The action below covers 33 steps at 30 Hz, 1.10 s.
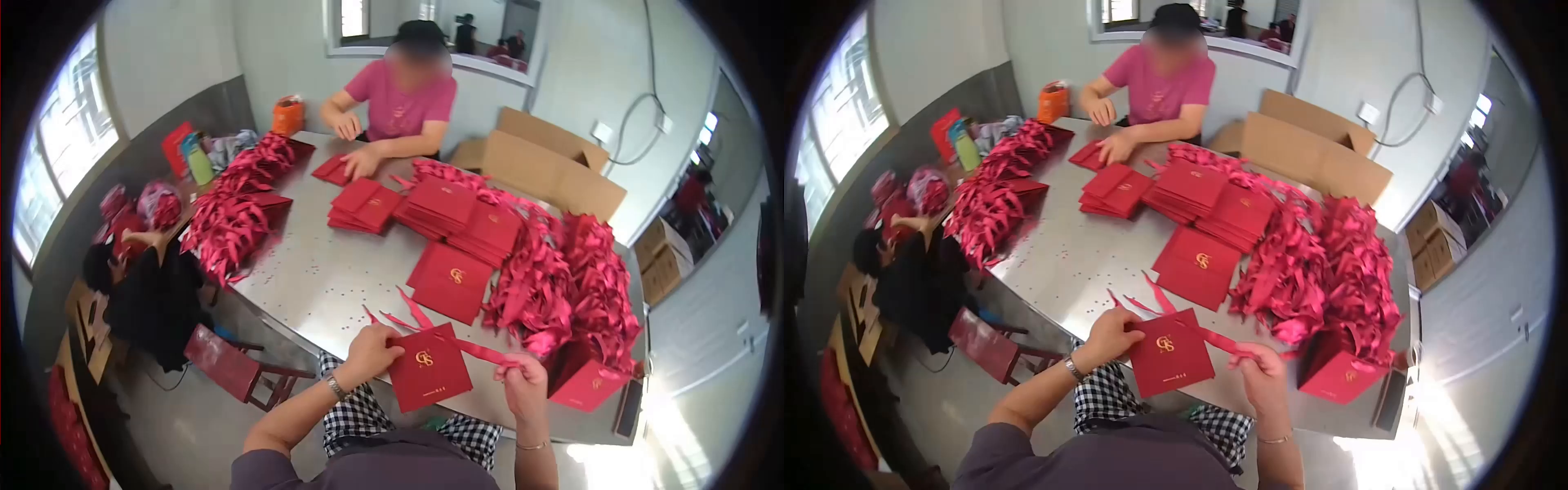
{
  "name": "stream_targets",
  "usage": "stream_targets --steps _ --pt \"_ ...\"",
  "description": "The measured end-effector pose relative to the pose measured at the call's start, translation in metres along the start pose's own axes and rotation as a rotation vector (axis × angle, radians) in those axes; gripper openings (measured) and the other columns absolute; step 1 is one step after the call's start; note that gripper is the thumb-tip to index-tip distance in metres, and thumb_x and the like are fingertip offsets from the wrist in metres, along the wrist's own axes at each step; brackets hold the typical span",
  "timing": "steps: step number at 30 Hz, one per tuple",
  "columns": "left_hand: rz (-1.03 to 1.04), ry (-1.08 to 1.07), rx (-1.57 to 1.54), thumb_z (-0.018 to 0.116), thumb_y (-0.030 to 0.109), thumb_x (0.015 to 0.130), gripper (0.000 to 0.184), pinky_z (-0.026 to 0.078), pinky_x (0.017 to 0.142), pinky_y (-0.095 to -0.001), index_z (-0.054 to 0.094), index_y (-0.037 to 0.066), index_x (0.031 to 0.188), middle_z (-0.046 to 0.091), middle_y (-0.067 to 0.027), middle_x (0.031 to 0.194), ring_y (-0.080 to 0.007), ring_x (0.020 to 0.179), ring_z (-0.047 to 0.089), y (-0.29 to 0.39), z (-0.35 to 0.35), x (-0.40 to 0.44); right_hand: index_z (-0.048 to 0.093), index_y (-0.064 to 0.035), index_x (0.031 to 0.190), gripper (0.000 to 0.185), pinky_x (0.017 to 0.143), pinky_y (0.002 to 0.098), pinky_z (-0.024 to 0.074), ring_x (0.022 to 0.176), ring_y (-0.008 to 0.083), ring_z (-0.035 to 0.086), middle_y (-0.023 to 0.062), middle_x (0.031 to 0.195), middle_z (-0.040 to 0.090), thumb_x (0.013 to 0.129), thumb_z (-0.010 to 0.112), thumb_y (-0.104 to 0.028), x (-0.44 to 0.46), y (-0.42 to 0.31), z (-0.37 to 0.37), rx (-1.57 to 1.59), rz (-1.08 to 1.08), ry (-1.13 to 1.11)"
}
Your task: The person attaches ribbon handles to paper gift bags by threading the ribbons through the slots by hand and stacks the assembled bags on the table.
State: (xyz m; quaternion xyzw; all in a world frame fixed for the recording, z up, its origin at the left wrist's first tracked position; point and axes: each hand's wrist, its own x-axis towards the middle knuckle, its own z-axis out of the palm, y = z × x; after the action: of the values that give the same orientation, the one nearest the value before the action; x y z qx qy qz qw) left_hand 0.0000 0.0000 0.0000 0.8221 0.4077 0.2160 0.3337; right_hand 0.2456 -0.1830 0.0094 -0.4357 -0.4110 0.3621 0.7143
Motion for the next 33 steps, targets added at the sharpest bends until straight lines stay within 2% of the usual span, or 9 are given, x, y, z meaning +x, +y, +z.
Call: stream_targets --steps 3,8,11,17,23,24,25,26,33 --pt "0.02 0.005 -0.065 0.072 0.02 0.073 0.021 0.051 0.075 -0.0403 0.07 0.006 0.089 0.066 -0.0131 0.089 -0.0307 0.088 0.062 0.018 0.037 0.011 0.066 0.0016 0.097 0.019 0.079 0.0282 0.0499 0.084 0.0183 0.062 0.0086 0.094 0.065 0.086 0.053 0.008 0.01 -0.018 -0.014 -0.251 -0.023 -0.011" --pt "0.093 0.103 0.066 0.073 0.019 0.072 0.021 0.05 0.077 -0.0406 0.07 0.005 0.088 0.063 -0.0126 0.088 -0.0316 0.088 0.059 0.012 0.018 0.004 0.064 0.0011 0.103 0.016 0.08 0.0286 0.0514 0.085 0.0177 0.063 0.0113 0.1 0.066 0.089 0.055 0.003 0.024 -0.009 0.044 -0.172 -0.25 0.003" --pt "0.107 0.13 0.05 0.073 0.018 0.072 0.021 0.05 0.077 -0.0406 0.069 0.004 0.087 0.063 -0.0135 0.088 -0.032 0.087 0.059 0.016 0.019 0.004 0.051 -0.0012 0.117 0.029 0.067 0.0262 0.0509 0.075 0.0191 0.064 0.0174 0.09 0.066 0.089 0.05 0.007 0.025 -0.007 0.056 0.04 0.073 -0.173" --pt "-0.025 -0.005 -0.161 0.074 0.016 0.07 0.02 0.05 0.074 -0.0402 0.067 0.001 0.081 0.063 -0.0169 0.086 -0.0326 0.082 0.062 0.009 0.022 0.013 0.057 0.0014 0.105 0.014 0.064 0.0224 0.0477 0.072 0.0112 0.06 0.0074 0.083 0.065 0.091 0.056 -0.001 0.02 0.043 0.081 -0.31 0.352 -0.077" --pt "-0.054 -0.113 -0.298 0.072 0.01 0.071 0.017 0.05 0.07 -0.0394 0.065 0.0 0.082 0.064 -0.018 0.078 -0.0324 0.077 0.064 -0.002 0.027 0.024 0.061 -0.0018 0.094 0.015 0.061 0.0322 0.0486 0.066 0.0181 0.062 0.0119 0.078 0.063 0.086 0.066 -0.014 0.019 0.069 0.08 -0.887 -0.051 -0.049" --pt "-0.057 -0.179 -0.249 0.071 0.009 0.07 0.017 0.05 0.069 -0.0375 0.065 0.0 0.083 0.065 -0.0168 0.077 -0.0289 0.076 0.064 -0.004 0.022 0.027 0.06 -0.002 0.092 0.015 0.061 0.0346 0.0488 0.066 0.024 0.062 0.0141 0.079 0.063 0.086 0.065 -0.014 0.02 0.074 0.08 -0.874 -0.14 -0.029" --pt "-0.175 -0.302 -0.425 0.071 0.005 0.071 0.02 0.051 0.068 -0.0286 0.065 0.001 0.09 0.066 -0.0032 0.079 -0.0114 0.074 0.06 0.0 0.013 0.027 0.06 -0.0016 0.092 0.014 0.061 0.0325 0.0488 0.066 0.0205 0.062 0.0129 0.077 0.063 0.086 0.066 -0.013 0.019 0.075 0.079 -0.872 -0.097 -0.032" --pt "-0.115 -0.326 -0.396 0.07 0.003 0.072 0.018 0.05 0.068 -0.027 0.065 0.001 0.089 0.065 -0.0026 0.08 -0.0098 0.075 0.058 -0.012 0.017 0.028 0.06 -0.0015 0.09 0.013 0.06 0.0285 0.0481 0.065 0.0144 0.061 0.0095 0.075 0.063 0.086 0.067 -0.011 0.019 0.068 0.081 -0.843 -0.003 -0.033" --pt "-0.042 -0.298 -0.35 0.073 0.007 0.069 0.021 0.05 0.073 -0.0308 0.066 -0.002 0.086 0.065 -0.0114 0.085 -0.0204 0.078 0.064 -0.011 0.013 0.026 0.065 -0.0068 0.083 0.012 0.055 0.0343 0.0491 0.063 0.0236 0.064 0.0081 0.073 0.065 0.08 0.07 -0.017 0.02 0.068 0.091 -0.983 -0.051 -0.044"
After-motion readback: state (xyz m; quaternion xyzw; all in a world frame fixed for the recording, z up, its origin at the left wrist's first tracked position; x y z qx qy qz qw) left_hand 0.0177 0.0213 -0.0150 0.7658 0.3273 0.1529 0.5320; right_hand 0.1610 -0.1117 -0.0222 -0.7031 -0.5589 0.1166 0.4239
